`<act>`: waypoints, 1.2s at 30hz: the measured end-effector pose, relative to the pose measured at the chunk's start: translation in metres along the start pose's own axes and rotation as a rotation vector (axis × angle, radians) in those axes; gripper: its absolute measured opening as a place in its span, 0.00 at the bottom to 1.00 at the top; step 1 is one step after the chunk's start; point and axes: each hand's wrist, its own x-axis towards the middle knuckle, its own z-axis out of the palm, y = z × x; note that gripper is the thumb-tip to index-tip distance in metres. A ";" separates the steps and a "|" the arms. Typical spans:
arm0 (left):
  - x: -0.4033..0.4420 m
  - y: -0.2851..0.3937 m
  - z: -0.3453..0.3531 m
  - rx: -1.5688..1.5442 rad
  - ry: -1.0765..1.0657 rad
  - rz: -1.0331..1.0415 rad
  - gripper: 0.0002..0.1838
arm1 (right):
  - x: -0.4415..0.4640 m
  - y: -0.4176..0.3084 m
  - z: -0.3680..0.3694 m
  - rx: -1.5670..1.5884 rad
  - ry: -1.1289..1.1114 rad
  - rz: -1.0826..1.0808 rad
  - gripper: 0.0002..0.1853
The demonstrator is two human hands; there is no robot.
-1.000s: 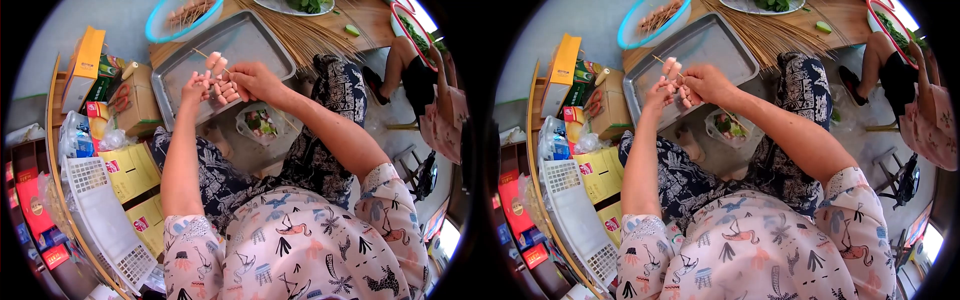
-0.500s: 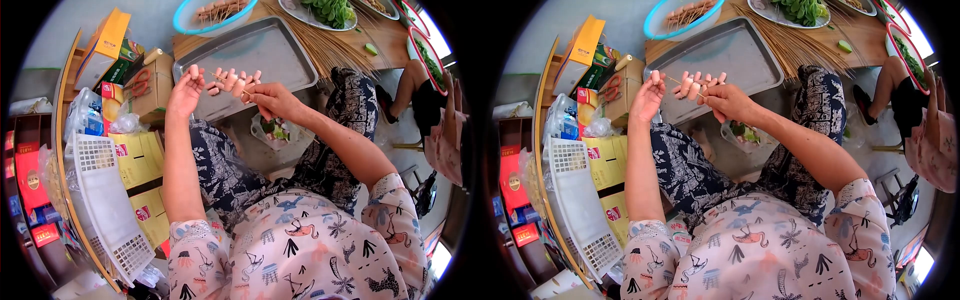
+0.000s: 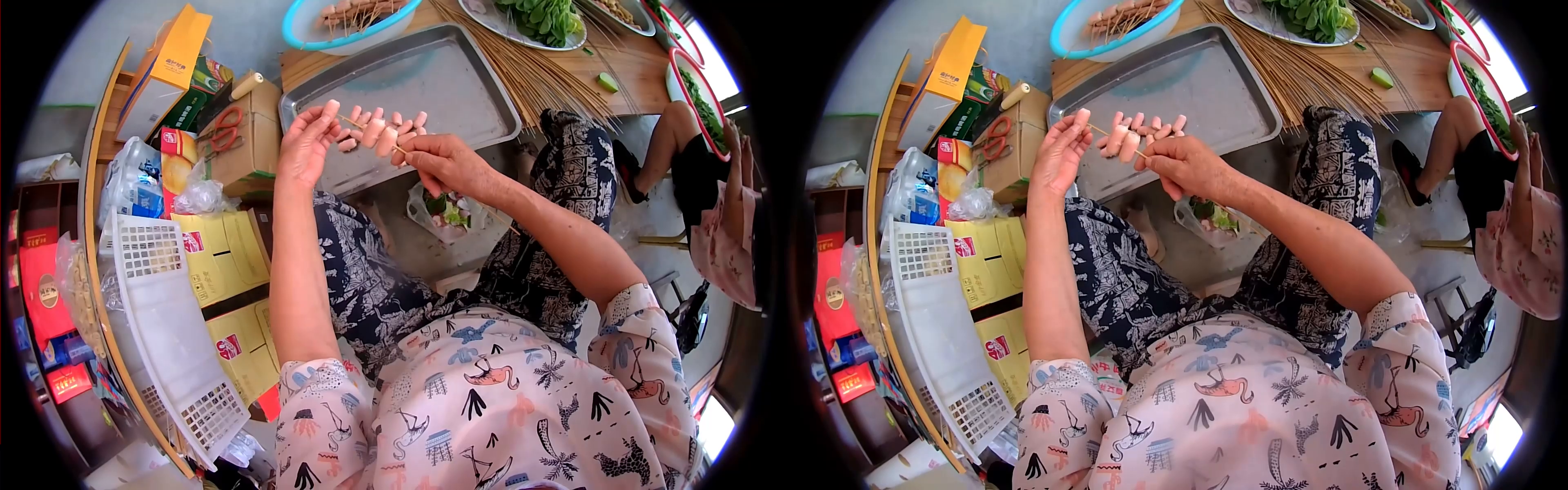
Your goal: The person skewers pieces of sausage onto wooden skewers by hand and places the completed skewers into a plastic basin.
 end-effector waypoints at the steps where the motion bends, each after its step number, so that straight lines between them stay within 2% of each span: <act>1: 0.000 -0.001 0.000 -0.001 0.000 -0.003 0.13 | 0.000 0.000 0.000 -0.006 0.000 -0.005 0.13; 36: -0.004 0.000 0.006 0.068 0.000 0.043 0.11 | 0.004 0.006 0.002 -0.034 -0.016 -0.006 0.13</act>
